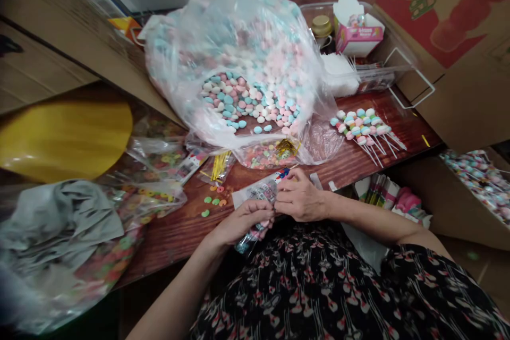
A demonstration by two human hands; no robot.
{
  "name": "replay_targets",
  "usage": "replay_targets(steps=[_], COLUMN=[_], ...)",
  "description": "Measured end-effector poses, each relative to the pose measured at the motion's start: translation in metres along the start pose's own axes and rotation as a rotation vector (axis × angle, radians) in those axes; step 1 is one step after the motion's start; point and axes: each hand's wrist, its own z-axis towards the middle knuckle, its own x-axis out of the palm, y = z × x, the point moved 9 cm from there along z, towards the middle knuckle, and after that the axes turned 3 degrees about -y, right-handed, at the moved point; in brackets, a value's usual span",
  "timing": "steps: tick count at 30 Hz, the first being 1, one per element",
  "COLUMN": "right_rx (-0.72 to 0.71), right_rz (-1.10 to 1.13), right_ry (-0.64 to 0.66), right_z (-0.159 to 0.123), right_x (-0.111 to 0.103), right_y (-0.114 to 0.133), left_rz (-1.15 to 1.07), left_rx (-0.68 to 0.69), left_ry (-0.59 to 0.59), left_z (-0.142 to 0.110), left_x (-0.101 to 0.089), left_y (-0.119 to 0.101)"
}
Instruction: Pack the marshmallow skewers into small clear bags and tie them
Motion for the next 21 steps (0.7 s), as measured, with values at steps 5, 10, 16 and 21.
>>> replay_targets(steps=[5,10,16,21], right_rx=[0.114,0.304,0.481,0.42], right_rz=[0.065,0.136,-0.141,-0.222], right_ry=[0.066,0.033,0.13,0.296], right_z=[-0.004,-0.003,-0.014,-0.013], right_x=[0.014,-0.015,-0.025,0.007], right_y=[-0.017,-0.077,-0.168,-0.174], left_rz=[0.329,0.539,0.344,0.294], left_rx=[0.295,0.501,0.254,0.126], left_ry=[-0.241,-0.438,-0.476,-0.414], left_z=[0.004,0.005,0.024,0.034], left_x=[-0.008,-0.013,-0.04,-0.045], left_y=[-0.029,-0.041,-0.013,-0.015])
